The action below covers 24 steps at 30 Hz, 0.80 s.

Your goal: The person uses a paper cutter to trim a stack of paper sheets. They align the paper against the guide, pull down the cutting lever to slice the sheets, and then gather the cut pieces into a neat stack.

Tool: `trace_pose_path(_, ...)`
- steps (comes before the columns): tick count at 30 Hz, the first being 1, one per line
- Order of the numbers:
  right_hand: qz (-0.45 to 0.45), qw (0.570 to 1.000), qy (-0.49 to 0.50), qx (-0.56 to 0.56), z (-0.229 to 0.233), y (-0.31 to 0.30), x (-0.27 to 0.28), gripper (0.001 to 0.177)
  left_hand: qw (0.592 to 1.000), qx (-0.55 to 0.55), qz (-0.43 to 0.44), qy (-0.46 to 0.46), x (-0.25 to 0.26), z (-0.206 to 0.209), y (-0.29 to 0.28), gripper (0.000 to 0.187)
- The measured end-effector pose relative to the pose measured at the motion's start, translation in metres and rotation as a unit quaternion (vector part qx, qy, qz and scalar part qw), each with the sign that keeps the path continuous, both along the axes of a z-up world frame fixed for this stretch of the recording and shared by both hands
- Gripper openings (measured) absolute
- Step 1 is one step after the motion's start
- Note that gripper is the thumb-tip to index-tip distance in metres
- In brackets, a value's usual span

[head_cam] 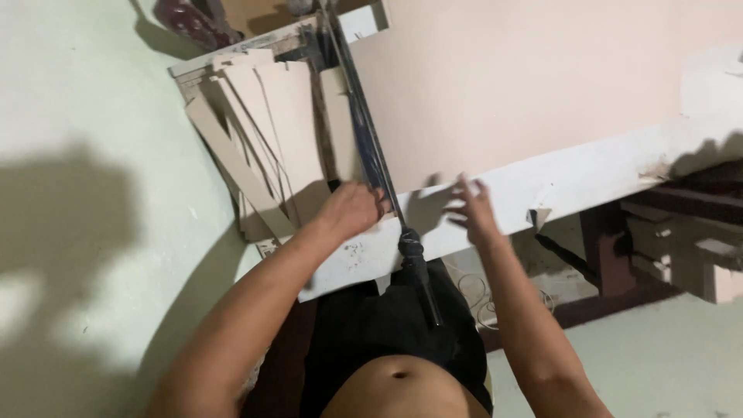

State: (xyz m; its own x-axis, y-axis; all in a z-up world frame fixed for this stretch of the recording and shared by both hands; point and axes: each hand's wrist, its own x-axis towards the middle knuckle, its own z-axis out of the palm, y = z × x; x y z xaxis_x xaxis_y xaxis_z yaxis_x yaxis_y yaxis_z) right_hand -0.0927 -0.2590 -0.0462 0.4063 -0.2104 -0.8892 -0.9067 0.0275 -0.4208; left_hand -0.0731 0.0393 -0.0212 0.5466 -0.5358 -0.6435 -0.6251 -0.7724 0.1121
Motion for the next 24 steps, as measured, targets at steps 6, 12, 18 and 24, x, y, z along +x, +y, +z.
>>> trace_pose_path(6,-0.215,0.963,-0.117,0.117,-0.050,-0.045,0.001,0.052,1.000,-0.007,-0.006,0.012,0.004,0.010,0.046,0.018)
trace_pose_path(12,-0.073,0.990,-0.055,0.108,-0.010,-0.011,-0.018,0.027,0.988,-0.097,0.095,-0.067,0.037,0.036,0.015,0.038)
trace_pose_path(18,-0.021,0.989,-0.101,0.109,-0.013,0.003,0.005,0.028,0.965,0.052,0.257,-0.022,0.075,0.041,-0.030,0.096)
trace_pose_path(24,0.021,0.995,-0.067,0.077,-0.014,0.000,0.013,0.041,0.933,0.097,0.344,0.048,0.078,0.017,-0.043,0.121)
